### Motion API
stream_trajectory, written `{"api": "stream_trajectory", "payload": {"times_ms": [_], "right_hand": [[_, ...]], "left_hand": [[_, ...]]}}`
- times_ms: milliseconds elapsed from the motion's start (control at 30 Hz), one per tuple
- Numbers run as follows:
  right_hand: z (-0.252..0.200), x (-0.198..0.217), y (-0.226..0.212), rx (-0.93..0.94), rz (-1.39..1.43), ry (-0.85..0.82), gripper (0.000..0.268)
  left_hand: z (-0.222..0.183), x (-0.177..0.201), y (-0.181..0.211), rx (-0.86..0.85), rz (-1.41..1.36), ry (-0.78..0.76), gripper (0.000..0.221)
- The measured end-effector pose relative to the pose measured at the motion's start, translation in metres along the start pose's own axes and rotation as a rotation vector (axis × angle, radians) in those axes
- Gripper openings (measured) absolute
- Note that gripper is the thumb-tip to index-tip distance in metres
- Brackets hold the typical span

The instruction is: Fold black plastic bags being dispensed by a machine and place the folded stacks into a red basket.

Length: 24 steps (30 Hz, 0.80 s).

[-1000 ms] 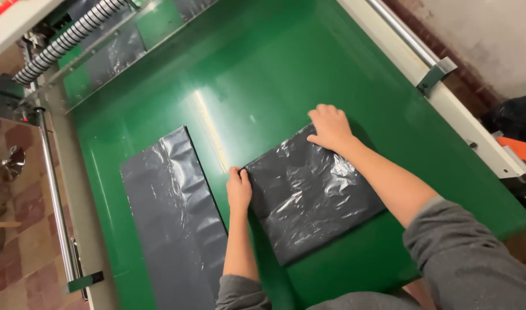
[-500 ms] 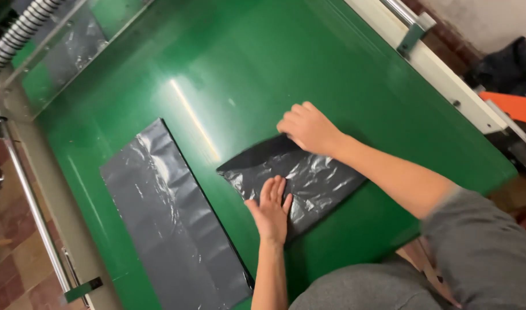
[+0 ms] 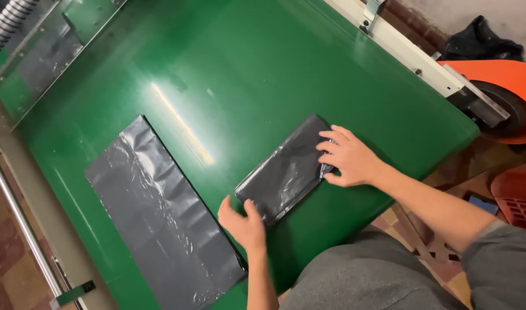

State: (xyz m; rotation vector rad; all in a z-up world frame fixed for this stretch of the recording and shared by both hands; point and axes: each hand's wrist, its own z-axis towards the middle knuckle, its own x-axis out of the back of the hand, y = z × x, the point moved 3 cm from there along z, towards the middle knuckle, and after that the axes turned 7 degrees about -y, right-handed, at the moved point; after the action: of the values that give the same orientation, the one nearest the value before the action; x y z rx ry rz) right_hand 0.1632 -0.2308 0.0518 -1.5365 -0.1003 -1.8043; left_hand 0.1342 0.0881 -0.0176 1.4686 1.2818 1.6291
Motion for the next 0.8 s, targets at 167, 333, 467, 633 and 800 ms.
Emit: {"api": "stream_trajectory", "payload": {"times_ms": [167, 333, 467, 633, 800], "right_hand": [[0.053, -0.063, -0.048, 0.035, 0.282, 0.068, 0.071], [0.061, -0.112, -0.029, -0.072, 0.234, -0.079, 0.080], [0.044, -0.096, 0.033, -0.097, 0.032, -0.115, 0.084], [0.033, -0.042, 0.028, -0.142, -0.105, -0.027, 0.074], [-0.020, -0.088, -0.080, 0.127, 0.179, -0.234, 0.074]], "left_hand": [[0.000, -0.081, 0.038, -0.541, 0.917, -0.141, 0.063], [-0.002, -0.097, 0.014, -0.506, 0.963, -0.408, 0.080], [-0.021, -0.047, 0.027, -0.436, 0.901, -0.443, 0.090], [-0.036, 0.005, -0.010, -0.683, 0.956, -0.536, 0.077], [-0.026, -0.019, 0.024, -0.655, 1.105, -0.956, 0.029]]}}
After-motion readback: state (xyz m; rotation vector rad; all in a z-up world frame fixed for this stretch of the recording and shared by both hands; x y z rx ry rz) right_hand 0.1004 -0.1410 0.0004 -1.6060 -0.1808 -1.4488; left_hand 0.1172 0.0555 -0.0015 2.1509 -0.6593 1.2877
